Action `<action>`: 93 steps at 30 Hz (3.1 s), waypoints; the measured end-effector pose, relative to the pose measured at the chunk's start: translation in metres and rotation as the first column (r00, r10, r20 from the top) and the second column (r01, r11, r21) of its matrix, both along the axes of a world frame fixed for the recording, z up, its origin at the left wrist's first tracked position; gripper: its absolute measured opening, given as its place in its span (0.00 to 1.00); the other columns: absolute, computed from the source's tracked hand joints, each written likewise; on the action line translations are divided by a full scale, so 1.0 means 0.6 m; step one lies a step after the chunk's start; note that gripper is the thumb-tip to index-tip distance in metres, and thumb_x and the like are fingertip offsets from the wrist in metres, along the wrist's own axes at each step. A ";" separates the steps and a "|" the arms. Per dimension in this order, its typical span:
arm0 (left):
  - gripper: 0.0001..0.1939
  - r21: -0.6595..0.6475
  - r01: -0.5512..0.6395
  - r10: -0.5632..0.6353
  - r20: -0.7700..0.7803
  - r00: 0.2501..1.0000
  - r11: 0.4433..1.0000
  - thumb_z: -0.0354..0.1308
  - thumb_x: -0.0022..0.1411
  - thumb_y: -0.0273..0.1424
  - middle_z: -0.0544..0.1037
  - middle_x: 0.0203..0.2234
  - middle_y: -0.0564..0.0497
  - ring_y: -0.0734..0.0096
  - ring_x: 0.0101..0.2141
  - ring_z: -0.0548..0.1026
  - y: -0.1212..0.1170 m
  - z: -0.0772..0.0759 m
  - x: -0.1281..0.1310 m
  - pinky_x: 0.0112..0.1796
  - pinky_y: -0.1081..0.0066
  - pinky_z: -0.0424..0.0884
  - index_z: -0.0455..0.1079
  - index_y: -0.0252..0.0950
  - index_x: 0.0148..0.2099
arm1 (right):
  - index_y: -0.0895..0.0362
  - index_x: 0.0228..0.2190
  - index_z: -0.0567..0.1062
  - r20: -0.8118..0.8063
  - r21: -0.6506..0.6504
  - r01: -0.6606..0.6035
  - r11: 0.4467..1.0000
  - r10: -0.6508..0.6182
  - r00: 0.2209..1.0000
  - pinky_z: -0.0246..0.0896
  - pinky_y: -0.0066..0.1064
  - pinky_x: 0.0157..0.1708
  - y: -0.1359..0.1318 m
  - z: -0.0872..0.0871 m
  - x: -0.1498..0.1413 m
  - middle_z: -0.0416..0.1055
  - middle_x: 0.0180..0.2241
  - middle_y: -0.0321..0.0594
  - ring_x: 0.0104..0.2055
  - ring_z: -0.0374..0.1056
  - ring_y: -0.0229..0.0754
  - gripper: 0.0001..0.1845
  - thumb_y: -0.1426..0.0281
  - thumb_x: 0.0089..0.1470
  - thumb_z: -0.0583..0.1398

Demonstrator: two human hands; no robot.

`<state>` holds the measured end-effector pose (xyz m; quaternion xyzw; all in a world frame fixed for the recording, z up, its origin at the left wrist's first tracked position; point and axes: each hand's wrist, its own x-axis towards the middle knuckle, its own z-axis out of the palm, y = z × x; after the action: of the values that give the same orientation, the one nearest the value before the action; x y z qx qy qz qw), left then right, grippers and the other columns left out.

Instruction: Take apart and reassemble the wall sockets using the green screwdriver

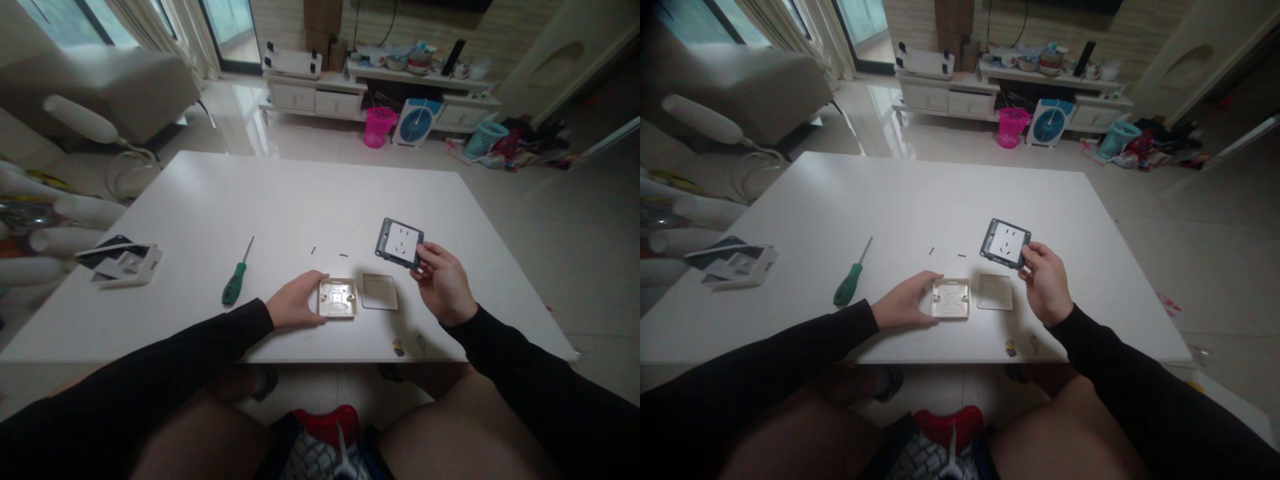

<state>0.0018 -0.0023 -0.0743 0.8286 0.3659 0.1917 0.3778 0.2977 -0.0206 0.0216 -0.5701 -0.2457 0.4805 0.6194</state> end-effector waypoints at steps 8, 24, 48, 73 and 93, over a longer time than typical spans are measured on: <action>0.58 0.107 0.038 -0.046 0.071 0.996 0.994 0.78 0.48 0.40 0.64 0.66 0.33 0.40 0.65 0.67 0.002 0.004 -0.002 0.64 0.39 0.66 0.49 0.38 0.73 | 0.56 0.27 0.74 0.150 -0.220 -0.436 0.873 0.472 0.869 0.54 0.27 0.21 -0.029 -0.078 -0.059 0.68 0.22 0.31 0.23 0.61 0.34 0.20 0.56 0.39 0.73; 0.40 0.172 0.103 -0.106 0.009 0.994 0.980 0.71 0.58 0.35 0.72 0.61 0.36 0.48 0.61 0.72 -0.003 0.003 0.001 0.61 0.44 0.70 0.59 0.37 0.68 | 0.53 0.46 0.69 0.596 -0.316 -0.587 0.746 0.637 0.489 0.69 0.36 0.30 -0.027 -0.109 -0.059 0.70 0.34 0.35 0.30 0.69 0.42 0.21 0.64 0.52 0.67; 0.31 0.098 0.094 -0.093 -0.013 0.996 0.991 0.71 0.58 0.36 0.75 0.61 0.38 0.45 0.65 0.71 -0.004 0.022 -0.003 0.63 0.45 0.69 0.64 0.40 0.61 | 0.52 0.54 0.70 0.871 -0.279 -0.802 0.528 0.490 0.020 0.65 0.48 0.54 -0.022 -0.104 -0.044 0.74 0.54 0.47 0.54 0.69 0.56 0.38 0.64 0.45 0.78; 0.26 0.227 -0.107 0.162 -0.235 0.958 0.968 0.54 0.72 0.37 0.64 0.69 0.33 0.44 0.70 0.60 0.081 -0.028 -0.032 0.68 0.43 0.60 0.67 0.31 0.67 | 0.54 0.52 0.71 0.939 -0.205 -0.734 0.647 0.342 0.039 0.68 0.53 0.56 -0.010 -0.069 -0.025 0.71 0.52 0.51 0.55 0.68 0.57 0.16 0.69 0.63 0.61; 0.12 0.253 -0.110 0.180 -0.275 0.944 0.961 0.50 0.69 0.25 0.77 0.39 0.40 0.54 0.42 0.75 0.121 -0.034 -0.022 0.47 0.53 0.73 0.74 0.34 0.48 | 0.54 0.43 0.73 0.945 -0.237 -0.764 0.600 0.324 -0.038 0.70 0.50 0.52 -0.017 -0.061 -0.023 0.73 0.49 0.51 0.52 0.69 0.55 0.09 0.75 0.60 0.60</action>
<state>-0.0112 0.0704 -0.0948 0.8572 0.4536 0.1348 0.2033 0.2840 -0.0310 -0.0151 -0.4521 -0.8534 0.1889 0.1778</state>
